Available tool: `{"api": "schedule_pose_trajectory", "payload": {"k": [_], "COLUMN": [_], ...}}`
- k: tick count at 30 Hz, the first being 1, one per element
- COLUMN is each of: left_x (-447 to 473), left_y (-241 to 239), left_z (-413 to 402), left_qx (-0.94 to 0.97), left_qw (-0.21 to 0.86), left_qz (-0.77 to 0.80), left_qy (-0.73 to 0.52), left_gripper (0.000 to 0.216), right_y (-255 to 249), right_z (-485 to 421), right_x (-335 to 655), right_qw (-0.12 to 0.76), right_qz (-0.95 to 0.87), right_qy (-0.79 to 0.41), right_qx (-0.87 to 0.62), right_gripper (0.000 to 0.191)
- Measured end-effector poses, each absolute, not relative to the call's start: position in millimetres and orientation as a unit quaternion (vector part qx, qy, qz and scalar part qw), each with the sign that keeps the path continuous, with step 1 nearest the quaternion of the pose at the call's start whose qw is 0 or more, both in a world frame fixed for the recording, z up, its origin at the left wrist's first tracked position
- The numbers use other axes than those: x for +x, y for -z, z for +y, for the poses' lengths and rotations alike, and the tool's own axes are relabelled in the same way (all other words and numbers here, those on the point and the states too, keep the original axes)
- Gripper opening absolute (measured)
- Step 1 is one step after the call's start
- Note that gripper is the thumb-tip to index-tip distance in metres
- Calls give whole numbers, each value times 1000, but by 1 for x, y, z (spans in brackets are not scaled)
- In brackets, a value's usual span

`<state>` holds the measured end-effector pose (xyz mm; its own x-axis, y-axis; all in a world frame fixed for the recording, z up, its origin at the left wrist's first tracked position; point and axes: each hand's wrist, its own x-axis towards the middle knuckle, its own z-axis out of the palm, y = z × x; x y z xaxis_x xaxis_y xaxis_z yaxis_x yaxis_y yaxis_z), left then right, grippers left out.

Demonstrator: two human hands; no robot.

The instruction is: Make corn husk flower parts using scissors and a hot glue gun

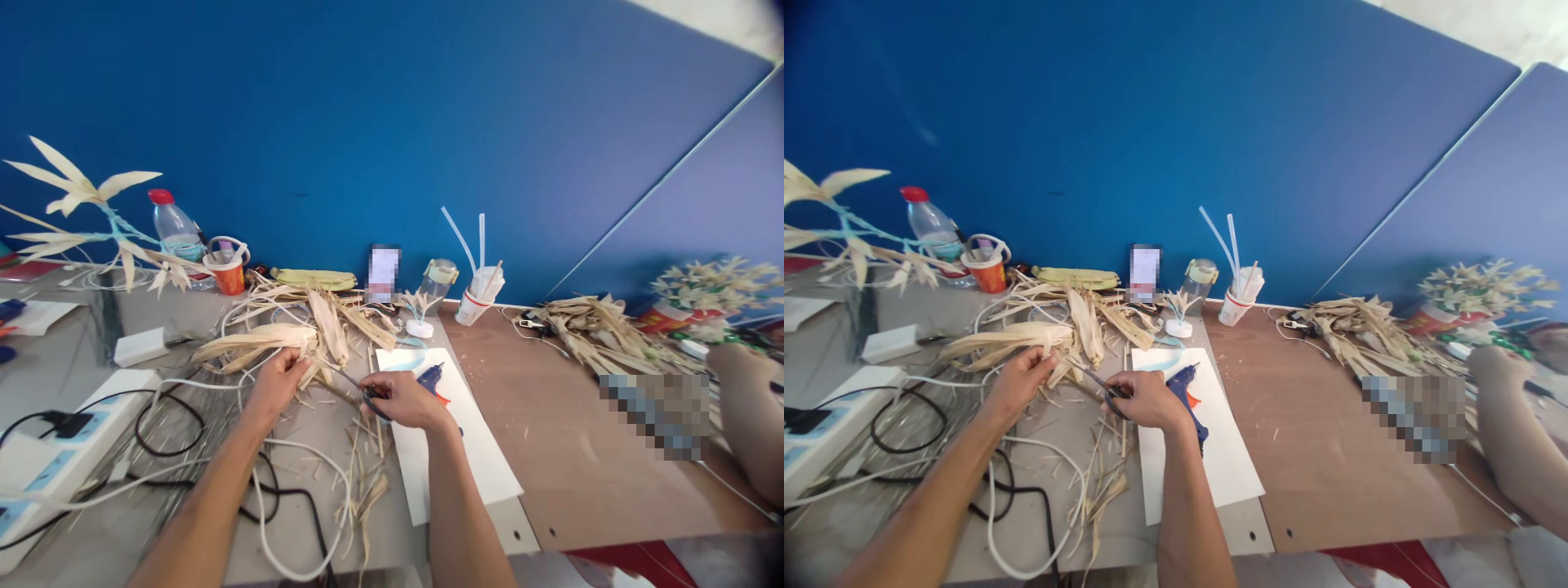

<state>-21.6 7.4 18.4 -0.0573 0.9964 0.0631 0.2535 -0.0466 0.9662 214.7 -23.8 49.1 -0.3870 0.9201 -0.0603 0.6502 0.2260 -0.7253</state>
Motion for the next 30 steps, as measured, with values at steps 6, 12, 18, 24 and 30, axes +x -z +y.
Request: {"api": "schedule_pose_trajectory", "payload": {"k": [6,12,18,24,30], "left_x": [-22,-22,-22,-21,-15], "left_y": [-20,-21,-20,-24,-24], "left_z": [6,7,7,5,4], "left_qx": [555,560,562,550,454], "left_qw": [403,398,398,408,475], "left_qz": [563,557,558,557,512], "left_qy": [-460,-467,-463,-470,-554], "left_gripper": [26,24,24,28,30], "right_y": [-49,-46,-44,-44,-53], "right_z": [-24,-23,-22,-21,-22], "right_x": [214,215,216,218,205], "right_qw": [190,196,208,224,346], "right_qz": [-750,-746,-746,-730,-631], "right_qy": [-358,-375,-363,-378,-450], "right_qx": [-522,-514,-517,-524,-528], "right_gripper": [31,31,30,27,32]}}
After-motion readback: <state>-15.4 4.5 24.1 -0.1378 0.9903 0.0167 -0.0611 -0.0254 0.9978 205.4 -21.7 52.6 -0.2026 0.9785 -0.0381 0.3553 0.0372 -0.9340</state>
